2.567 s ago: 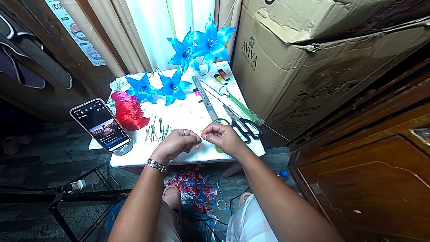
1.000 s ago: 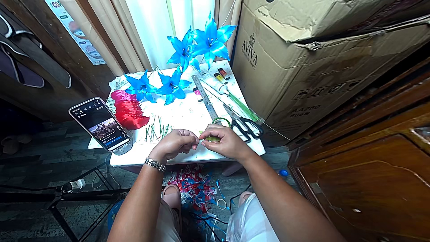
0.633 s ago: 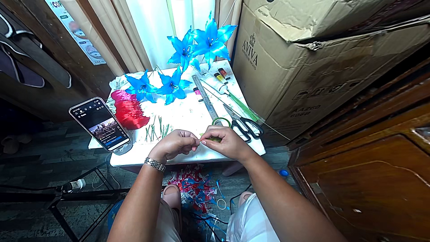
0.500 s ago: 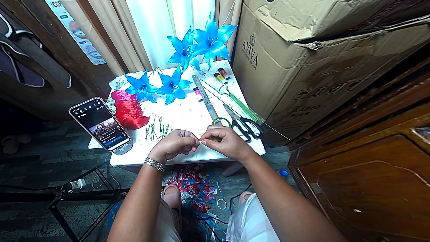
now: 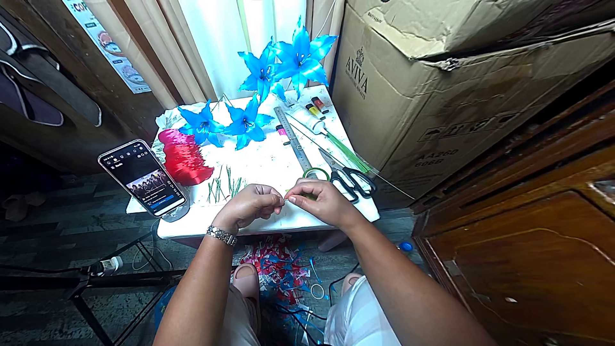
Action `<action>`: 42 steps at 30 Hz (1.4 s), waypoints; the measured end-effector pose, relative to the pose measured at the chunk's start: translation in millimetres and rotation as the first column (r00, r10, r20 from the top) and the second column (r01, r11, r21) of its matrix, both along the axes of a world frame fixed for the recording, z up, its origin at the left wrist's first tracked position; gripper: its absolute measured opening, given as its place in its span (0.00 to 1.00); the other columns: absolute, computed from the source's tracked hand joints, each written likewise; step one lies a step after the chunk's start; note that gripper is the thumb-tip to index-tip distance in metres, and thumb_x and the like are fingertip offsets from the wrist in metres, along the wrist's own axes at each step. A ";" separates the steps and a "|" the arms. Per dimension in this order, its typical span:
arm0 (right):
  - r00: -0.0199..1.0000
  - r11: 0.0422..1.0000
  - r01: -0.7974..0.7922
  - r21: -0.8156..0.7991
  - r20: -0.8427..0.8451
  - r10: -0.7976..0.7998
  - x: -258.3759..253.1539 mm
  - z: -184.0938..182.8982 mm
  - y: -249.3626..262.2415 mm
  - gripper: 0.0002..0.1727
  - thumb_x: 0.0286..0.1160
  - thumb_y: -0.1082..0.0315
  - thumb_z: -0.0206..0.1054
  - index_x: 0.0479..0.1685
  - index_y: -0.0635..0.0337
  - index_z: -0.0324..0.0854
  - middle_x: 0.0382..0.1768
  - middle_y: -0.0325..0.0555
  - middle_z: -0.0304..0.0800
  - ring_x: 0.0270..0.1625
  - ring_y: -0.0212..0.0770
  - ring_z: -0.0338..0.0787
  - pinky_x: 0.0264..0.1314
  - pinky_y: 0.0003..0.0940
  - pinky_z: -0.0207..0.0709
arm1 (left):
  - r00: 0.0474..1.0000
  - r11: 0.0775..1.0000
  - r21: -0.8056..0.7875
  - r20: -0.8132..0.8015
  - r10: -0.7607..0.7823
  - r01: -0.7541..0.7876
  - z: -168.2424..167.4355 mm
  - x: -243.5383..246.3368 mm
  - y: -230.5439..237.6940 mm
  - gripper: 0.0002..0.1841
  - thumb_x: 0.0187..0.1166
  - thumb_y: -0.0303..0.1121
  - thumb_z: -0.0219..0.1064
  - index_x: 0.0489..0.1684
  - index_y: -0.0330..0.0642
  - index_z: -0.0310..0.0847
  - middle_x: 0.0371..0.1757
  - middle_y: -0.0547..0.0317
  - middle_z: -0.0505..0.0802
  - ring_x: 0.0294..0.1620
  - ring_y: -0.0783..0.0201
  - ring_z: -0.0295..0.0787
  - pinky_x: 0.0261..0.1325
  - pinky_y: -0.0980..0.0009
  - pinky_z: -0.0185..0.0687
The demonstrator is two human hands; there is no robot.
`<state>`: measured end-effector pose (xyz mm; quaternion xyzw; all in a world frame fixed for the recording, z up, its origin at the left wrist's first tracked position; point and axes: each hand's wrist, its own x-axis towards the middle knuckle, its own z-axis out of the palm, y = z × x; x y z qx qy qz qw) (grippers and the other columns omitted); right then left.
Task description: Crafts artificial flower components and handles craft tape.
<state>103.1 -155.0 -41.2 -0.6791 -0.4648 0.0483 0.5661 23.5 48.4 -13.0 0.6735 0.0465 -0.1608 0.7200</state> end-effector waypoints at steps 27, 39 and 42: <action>0.971 0.996 -0.021 0.081 0.239 0.001 -1.0 -1.9 4.7 0.06 0.70 0.74 0.69 0.33 0.66 0.92 0.28 0.39 0.82 0.28 0.20 0.74 0.28 0.12 0.67 | 0.999 0.999 -0.031 -0.037 -0.032 0.031 4.0 -2.1 4.2 0.16 0.86 0.29 0.54 0.26 0.44 0.86 0.22 0.68 0.88 0.18 0.81 0.76 0.23 0.85 0.70; 0.897 0.998 0.059 0.028 0.436 -0.066 -2.3 -2.0 4.7 0.07 0.69 0.72 0.69 0.33 0.60 0.94 0.30 0.41 0.88 0.33 0.31 0.86 0.35 0.26 0.81 | 0.993 1.000 -0.011 -0.118 -0.017 0.016 1.0 0.6 6.4 0.14 0.88 0.28 0.58 0.31 0.39 0.88 0.28 0.62 0.94 0.22 0.78 0.86 0.28 0.83 0.80; 0.866 0.996 0.085 0.016 0.494 -0.081 -1.1 -2.9 5.2 0.08 0.70 0.71 0.68 0.33 0.59 0.94 0.29 0.40 0.88 0.31 0.33 0.86 0.33 0.29 0.81 | 0.989 1.000 -0.009 -0.148 -0.014 0.012 0.9 1.7 6.5 0.14 0.87 0.27 0.58 0.31 0.39 0.87 0.26 0.62 0.93 0.22 0.78 0.85 0.27 0.83 0.79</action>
